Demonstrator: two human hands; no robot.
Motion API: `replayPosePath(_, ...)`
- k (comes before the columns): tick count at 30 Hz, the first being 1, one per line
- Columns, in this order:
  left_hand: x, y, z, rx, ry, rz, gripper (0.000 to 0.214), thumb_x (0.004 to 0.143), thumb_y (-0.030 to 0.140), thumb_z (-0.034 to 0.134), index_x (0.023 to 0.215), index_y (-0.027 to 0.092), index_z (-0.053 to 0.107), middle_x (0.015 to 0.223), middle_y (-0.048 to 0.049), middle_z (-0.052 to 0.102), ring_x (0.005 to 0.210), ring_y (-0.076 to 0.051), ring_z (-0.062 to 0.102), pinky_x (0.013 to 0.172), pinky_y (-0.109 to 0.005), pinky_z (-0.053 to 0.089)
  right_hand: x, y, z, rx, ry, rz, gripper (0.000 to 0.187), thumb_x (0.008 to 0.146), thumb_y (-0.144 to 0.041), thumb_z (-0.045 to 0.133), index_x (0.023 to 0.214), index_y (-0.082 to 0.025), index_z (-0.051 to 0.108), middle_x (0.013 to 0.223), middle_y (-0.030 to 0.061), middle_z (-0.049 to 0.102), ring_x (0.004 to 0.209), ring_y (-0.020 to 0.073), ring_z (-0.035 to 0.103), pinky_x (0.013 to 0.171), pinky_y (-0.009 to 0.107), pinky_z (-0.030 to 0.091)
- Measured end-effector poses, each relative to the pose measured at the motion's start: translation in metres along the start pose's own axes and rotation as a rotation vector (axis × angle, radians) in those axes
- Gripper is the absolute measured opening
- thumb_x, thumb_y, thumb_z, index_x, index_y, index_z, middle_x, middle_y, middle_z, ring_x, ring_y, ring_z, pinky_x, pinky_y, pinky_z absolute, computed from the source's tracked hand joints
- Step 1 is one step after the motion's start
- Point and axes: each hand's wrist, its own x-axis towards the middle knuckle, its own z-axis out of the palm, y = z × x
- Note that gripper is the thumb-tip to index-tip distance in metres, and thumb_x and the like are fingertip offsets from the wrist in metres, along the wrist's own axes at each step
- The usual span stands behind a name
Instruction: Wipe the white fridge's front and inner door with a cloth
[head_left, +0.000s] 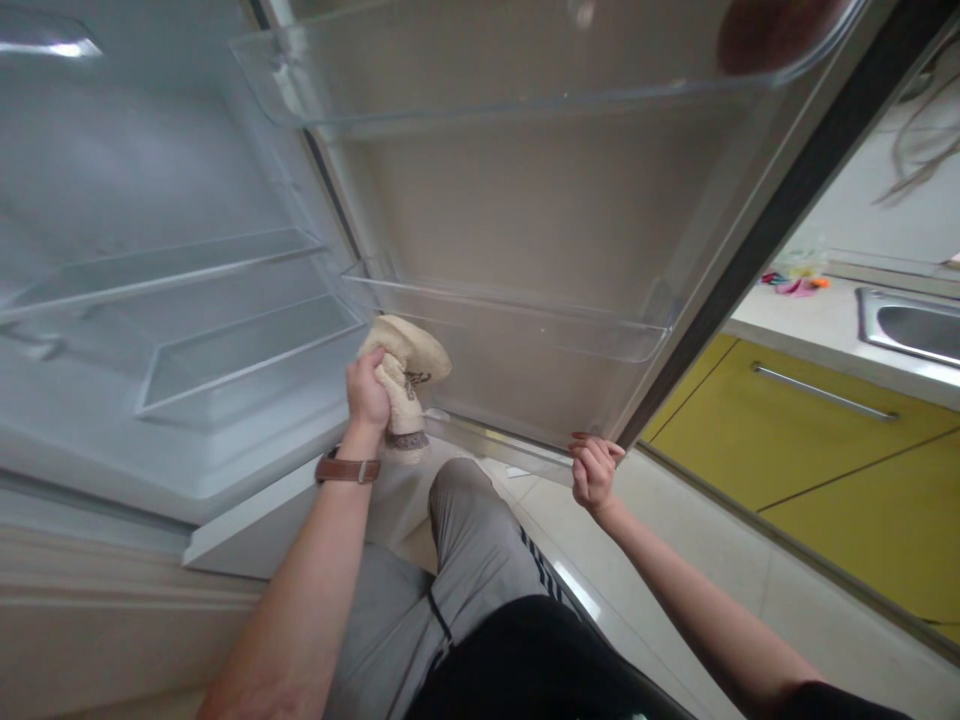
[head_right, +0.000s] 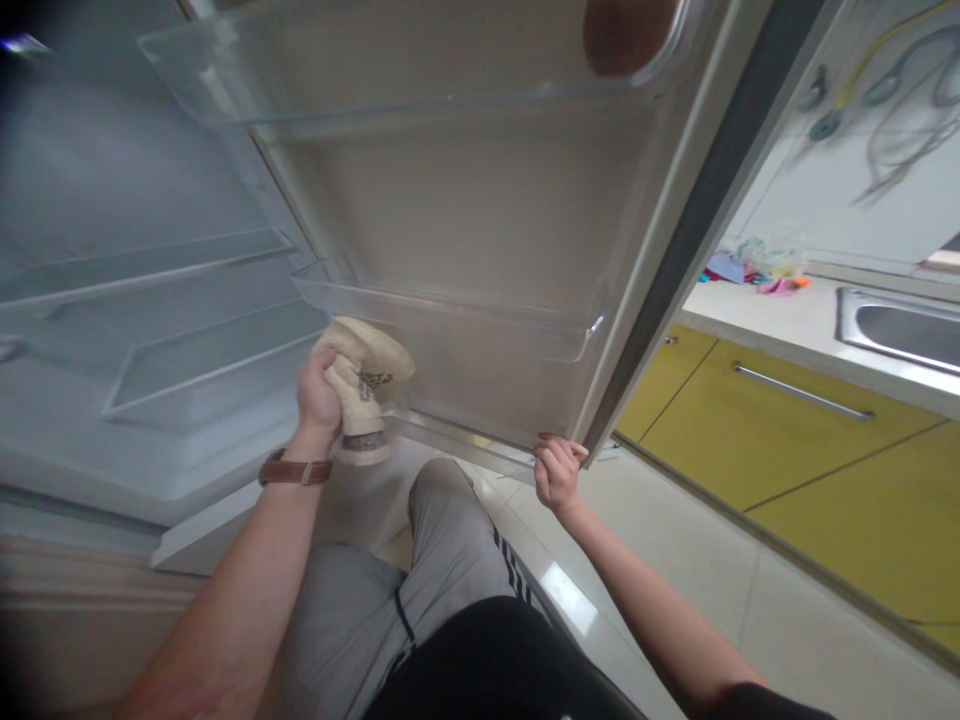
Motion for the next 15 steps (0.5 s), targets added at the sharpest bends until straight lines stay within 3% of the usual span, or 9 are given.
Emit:
replayPosePath(2,-0.011,-0.007,0.003,0.287,-0.078,0.050,0.029,0.082,0.042,0.066,0.065,0.020,0.058,0.065,-0.0025,0.061,0.084,-0.022,0.064,0.076,-0.029,0.048,0.000,0.000,0.000,-0.001,0.004,0.000,0.016,0.095,-0.018,0.042,0.086,-0.022,0.055,0.085,0.0021,0.069,0.100,0.0225,0.071,0.089,0.044,0.030)
replayPosePath(5,-0.035,-0.024,0.015,0.897,-0.405,0.136,0.041,0.091,0.047,0.057,0.063,0.019,0.064,0.068,-0.0107,0.067,0.084,-0.028,0.067,0.076,-0.034,0.046,0.000,-0.002,0.000,0.003,0.006,-0.001,0.016,0.094,-0.017,0.043,0.086,-0.022,0.055,0.085,0.0021,0.070,0.100,0.0229,0.071,0.089,0.044,0.030)
replayPosePath(7,-0.053,-0.037,0.027,1.169,-0.628,0.194,0.049,0.098,0.049,0.046,0.076,0.016,0.074,0.082,-0.0171,0.074,0.089,-0.030,0.070,0.078,-0.035,0.046,0.000,-0.003,0.000,0.005,0.004,0.002,0.015,0.093,-0.017,0.043,0.086,-0.022,0.055,0.085,0.0021,0.070,0.100,0.0230,0.071,0.089,0.044,0.030)
replayPosePath(11,-0.078,-0.056,0.048,1.365,-0.840,0.291,0.052,0.102,0.048,0.043,0.099,0.012,0.081,0.103,-0.0227,0.077,0.102,-0.031,0.072,0.087,-0.037,0.047,0.000,-0.003,0.000,0.008,0.000,0.013,0.015,0.092,-0.016,0.044,0.084,-0.021,0.056,0.085,0.0025,0.070,0.101,0.0230,0.070,0.090,0.043,0.030)
replayPosePath(15,-0.092,-0.056,0.067,1.366,-0.946,0.299,0.051,0.102,0.048,0.043,0.102,0.014,0.082,0.105,-0.0211,0.077,0.105,-0.031,0.072,0.087,-0.035,0.048,-0.002,-0.003,0.002,0.006,0.020,0.003,0.015,0.092,-0.016,0.044,0.084,-0.021,0.056,0.085,0.0023,0.070,0.099,0.0227,0.070,0.090,0.044,0.031)
